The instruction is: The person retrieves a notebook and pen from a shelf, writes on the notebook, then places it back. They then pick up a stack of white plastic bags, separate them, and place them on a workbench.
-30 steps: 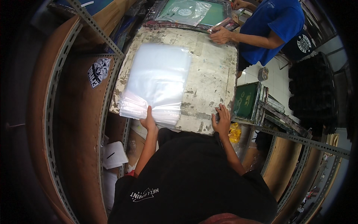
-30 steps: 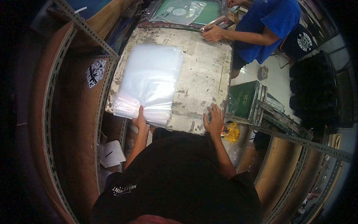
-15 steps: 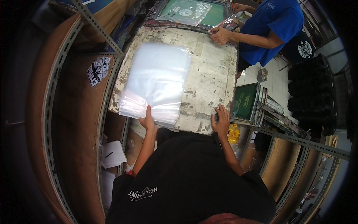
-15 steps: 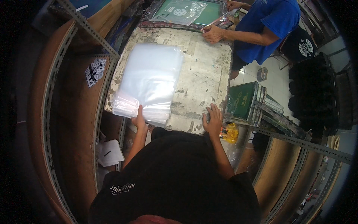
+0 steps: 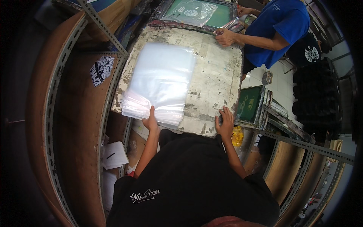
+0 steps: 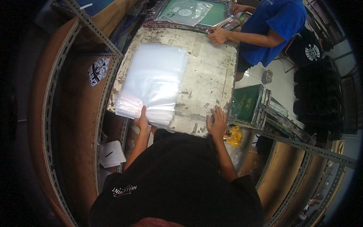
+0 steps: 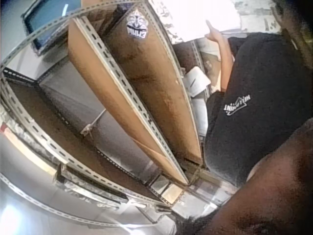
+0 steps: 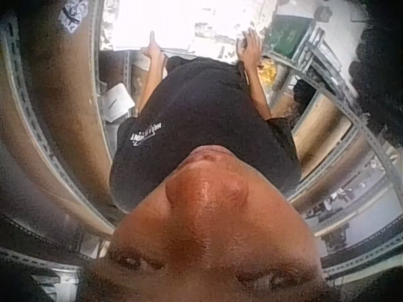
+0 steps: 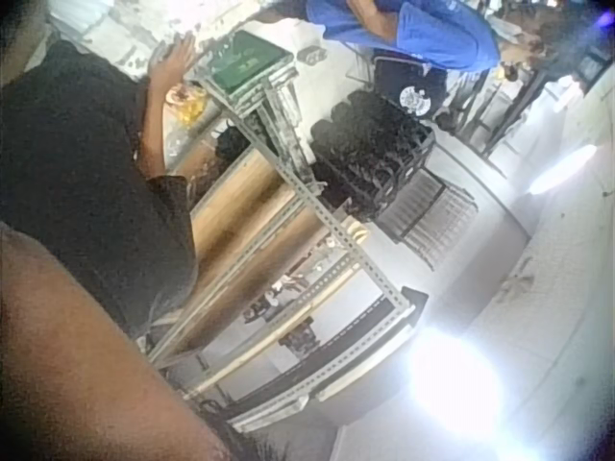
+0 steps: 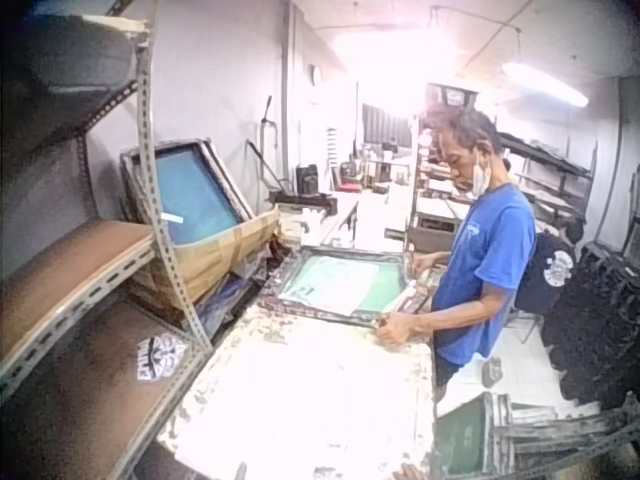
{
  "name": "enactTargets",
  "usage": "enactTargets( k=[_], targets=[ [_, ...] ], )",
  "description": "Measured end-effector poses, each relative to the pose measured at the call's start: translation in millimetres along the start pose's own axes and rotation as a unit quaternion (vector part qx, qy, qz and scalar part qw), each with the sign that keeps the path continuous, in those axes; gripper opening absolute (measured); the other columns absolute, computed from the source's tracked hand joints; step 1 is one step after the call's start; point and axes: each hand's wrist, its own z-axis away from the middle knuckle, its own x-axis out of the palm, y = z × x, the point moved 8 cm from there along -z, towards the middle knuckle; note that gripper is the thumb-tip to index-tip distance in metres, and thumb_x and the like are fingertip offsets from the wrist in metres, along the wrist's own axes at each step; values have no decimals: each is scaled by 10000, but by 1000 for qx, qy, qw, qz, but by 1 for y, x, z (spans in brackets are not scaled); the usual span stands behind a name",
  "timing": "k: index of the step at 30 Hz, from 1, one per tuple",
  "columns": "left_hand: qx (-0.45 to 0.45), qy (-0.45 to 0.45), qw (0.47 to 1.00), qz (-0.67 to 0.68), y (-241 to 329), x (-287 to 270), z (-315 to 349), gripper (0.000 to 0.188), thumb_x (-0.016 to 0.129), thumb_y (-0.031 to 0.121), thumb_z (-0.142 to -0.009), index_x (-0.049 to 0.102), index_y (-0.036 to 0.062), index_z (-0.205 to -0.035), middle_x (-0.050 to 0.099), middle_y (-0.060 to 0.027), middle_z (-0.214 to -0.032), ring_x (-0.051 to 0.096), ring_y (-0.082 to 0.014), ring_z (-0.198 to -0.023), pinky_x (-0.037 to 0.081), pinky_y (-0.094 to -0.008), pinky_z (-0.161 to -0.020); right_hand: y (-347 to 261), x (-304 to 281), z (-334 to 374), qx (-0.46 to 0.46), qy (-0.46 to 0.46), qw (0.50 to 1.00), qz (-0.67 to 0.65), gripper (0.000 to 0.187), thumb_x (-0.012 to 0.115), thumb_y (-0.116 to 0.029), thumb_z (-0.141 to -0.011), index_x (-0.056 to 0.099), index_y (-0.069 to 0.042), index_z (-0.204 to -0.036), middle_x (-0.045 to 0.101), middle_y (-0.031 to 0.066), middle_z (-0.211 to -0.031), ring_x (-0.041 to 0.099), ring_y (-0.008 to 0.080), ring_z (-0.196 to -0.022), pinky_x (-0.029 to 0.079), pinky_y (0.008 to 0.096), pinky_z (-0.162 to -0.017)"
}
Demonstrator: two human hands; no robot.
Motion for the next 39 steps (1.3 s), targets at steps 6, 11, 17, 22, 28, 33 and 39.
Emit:
enactTargets(
  k=[6, 11, 17, 22, 28, 33, 39],
  targets=[
    [-22, -8, 1000, -5, -3, 0, -2, 667, 864, 129, -860, 523, -88, -1391, 629, -173, -1363, 632, -262, -1204, 496, -358, -1041, 0, 0, 0, -3, 2, 1000, 0, 360, 728, -180, -919, 681, -71, -1259, 582, 153, -1490, 505, 361, -1415, 351, 511, -1203],
    [-13, 1, 1000, -7, -5, -2, -4, 699, 887, 192, -842, 556, -82, -1394, 638, -160, -1354, 631, -268, -1190, 506, -377, -1010, 0, 0, 0, -5, 1, 1000, 0, 362, 728, -178, -918, 679, -62, -1257, 585, 159, -1485, 508, 362, -1411, 346, 514, -1206],
    [-16, -16, 1000, -5, 0, 2, 0, 719, 884, 190, -843, 539, -65, -1419, 627, -158, -1374, 621, -269, -1212, 492, -376, -1038, 1, 1, 0, -2, -2, 1000, -1, 362, 728, -178, -916, 679, -63, -1257, 585, 160, -1485, 506, 364, -1415, 342, 522, -1205],
    [-6, -7, 1000, -15, 2, 1, 1, 713, 882, 193, -844, 543, -75, -1410, 632, -162, -1363, 627, -268, -1196, 498, -374, -1024, 2, 2, 1, 2, -3, 1000, -6, 362, 726, -182, -919, 679, -65, -1259, 581, 158, -1490, 501, 365, -1421, 345, 523, -1200],
    [-13, -4, 1000, -6, 7, 3, 5, 658, 864, 144, -865, 540, -79, -1392, 632, -163, -1363, 631, -260, -1209, 494, -350, -1035, 4, 4, 1, -7, -4, 1000, 2, 370, 727, -192, -921, 675, -69, -1266, 568, 154, -1500, 492, 359, -1425, 347, 520, -1196],
    [-23, 2, 1000, -6, 3, 2, 3, 683, 871, 148, -861, 530, -82, -1406, 625, -172, -1383, 627, -268, -1227, 486, -353, -1052, 3, 4, 0, -12, -3, 1000, 0, 367, 727, -188, -922, 674, -65, -1264, 572, 154, -1497, 494, 360, -1422, 351, 521, -1191],
    [-21, -5, 1000, 1, -2, -1, 0, 718, 884, 158, -846, 522, -92, -1414, 622, -184, -1394, 622, -282, -1240, 484, -360, -1060, -1, 5, -1, -18, 2, 1000, -3, 363, 726, -180, -924, 675, -57, -1261, 573, 170, -1494, 502, 373, -1413, 367, 524, -1180]
  ],
)
